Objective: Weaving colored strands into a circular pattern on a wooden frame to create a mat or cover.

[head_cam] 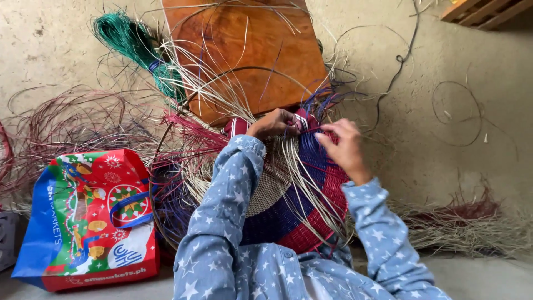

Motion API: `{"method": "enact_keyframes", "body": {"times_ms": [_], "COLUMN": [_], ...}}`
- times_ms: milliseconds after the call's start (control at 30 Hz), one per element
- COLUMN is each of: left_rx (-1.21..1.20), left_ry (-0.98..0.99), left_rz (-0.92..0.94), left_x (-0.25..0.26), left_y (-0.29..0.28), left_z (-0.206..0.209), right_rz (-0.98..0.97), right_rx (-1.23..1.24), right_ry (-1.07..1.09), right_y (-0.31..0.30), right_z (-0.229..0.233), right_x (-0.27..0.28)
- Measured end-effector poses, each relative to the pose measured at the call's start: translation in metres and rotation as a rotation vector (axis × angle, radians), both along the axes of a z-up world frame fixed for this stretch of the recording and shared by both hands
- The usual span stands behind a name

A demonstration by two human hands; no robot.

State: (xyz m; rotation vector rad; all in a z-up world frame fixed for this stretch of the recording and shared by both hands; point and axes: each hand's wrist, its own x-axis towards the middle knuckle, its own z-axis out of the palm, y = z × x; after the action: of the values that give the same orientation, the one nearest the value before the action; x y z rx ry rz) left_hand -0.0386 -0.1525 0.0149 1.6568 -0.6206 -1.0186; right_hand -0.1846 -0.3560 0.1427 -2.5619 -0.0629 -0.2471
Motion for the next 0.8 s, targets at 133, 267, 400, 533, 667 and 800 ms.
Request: {"method": "enact_keyframes", "body": {"times_ms": [133, 267, 400, 533, 667, 800], "left_rx": [0.056, 0.179, 0.098, 0.112, 0.111, 0.103], "left_ry": [0.031, -0.057, 0.011, 0.013, 0.026, 0.015], "left_rz": [0.007, -0.045, -0.089, -0.101, -0.078, -0.042], "left_x": [0.005, 0.017, 0.003, 0.006, 0.009, 0.006], "left_y": [0.003, -0.013, -0.006, -0.005, -0.012, -0.01], "left_z": [-0.016, -0.103, -0.028, -0.024, -0.041, -0.033], "right_rz": [0.035, 0.21, 0.021, -0.034, 0.02, 0.157], "right_rx": [0.061, 0.507, 0.841, -0.085, -0.216, -0.087], "right_ry": [0.048, 0.202, 0.256, 0.418, 0.323, 0.19], "right_y": [0.025, 0.056, 0.061, 0.045, 0.036, 0.039], "right_z": [-0.051, 0.021, 0.033, -0.019, -0.018, -0.011], "right_x": [0.034, 0.041, 0.03, 0.02, 0.023, 0.02]}}
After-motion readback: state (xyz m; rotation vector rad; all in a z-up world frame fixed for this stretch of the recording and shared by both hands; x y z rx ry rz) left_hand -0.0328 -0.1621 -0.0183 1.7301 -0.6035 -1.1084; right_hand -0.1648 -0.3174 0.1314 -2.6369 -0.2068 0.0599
